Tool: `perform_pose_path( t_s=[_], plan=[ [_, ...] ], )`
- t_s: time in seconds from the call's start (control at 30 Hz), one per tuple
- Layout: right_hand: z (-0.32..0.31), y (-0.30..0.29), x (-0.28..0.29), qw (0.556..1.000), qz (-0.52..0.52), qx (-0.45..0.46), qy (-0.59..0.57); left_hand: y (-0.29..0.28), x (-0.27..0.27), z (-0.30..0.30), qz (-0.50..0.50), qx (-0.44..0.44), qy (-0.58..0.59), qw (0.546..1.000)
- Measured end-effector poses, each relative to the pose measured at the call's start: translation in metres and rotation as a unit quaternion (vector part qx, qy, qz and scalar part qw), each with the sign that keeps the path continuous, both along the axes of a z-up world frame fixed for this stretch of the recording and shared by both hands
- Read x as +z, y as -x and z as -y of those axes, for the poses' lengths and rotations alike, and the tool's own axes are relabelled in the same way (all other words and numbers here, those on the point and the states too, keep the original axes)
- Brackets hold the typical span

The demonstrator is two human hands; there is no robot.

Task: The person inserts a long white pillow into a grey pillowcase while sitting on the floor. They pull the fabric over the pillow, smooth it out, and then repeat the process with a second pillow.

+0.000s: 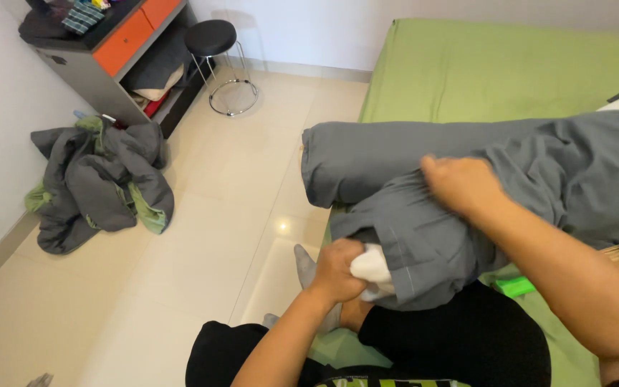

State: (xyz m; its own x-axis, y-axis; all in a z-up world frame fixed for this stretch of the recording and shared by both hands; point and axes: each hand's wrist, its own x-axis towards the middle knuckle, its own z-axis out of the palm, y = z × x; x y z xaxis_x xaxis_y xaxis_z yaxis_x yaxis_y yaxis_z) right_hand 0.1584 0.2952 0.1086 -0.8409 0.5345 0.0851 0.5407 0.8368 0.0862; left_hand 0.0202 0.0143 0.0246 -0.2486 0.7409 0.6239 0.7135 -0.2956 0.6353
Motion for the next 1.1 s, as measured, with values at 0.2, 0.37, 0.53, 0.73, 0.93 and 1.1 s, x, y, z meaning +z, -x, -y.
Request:
perform_pose_path(
  t_s=[0.2,0.37,0.53,0.73,0.93,1.1],
  plan=[
    [-0.035,-0.042,0.007,0.983,-0.112,-0.111,-0.094,-0.007,-0.006,-0.004,0.038,-0.037,-0.029,0.998],
    [0.042,-0.049,0.042,0.958,-0.203,-0.032,-0.198,0.011,0.019,-0.018,0.198,0.043,-0.028,0.979],
    [0.108,-0.059,0.037,0.966,-0.243,-0.058,-0.065,0.042,-0.008,-0.046,0.490,0.037,-0.050,0.869],
    [0.095,-0.043,-0.024,0.953,-0.302,0.017,0.009,0.056,-0.007,-0.052,0.620,0.052,-0.023,0.783],
    [0.035,-0.041,-0.017,0.933,-0.354,-0.023,-0.059,0.085,-0.035,-0.060,0.652,0.029,-0.032,0.757],
    [0.042,-0.023,-0.012,0.928,-0.367,0.055,-0.029,0.088,-0.029,-0.054,0.575,0.090,-0.060,0.811]
  ],
)
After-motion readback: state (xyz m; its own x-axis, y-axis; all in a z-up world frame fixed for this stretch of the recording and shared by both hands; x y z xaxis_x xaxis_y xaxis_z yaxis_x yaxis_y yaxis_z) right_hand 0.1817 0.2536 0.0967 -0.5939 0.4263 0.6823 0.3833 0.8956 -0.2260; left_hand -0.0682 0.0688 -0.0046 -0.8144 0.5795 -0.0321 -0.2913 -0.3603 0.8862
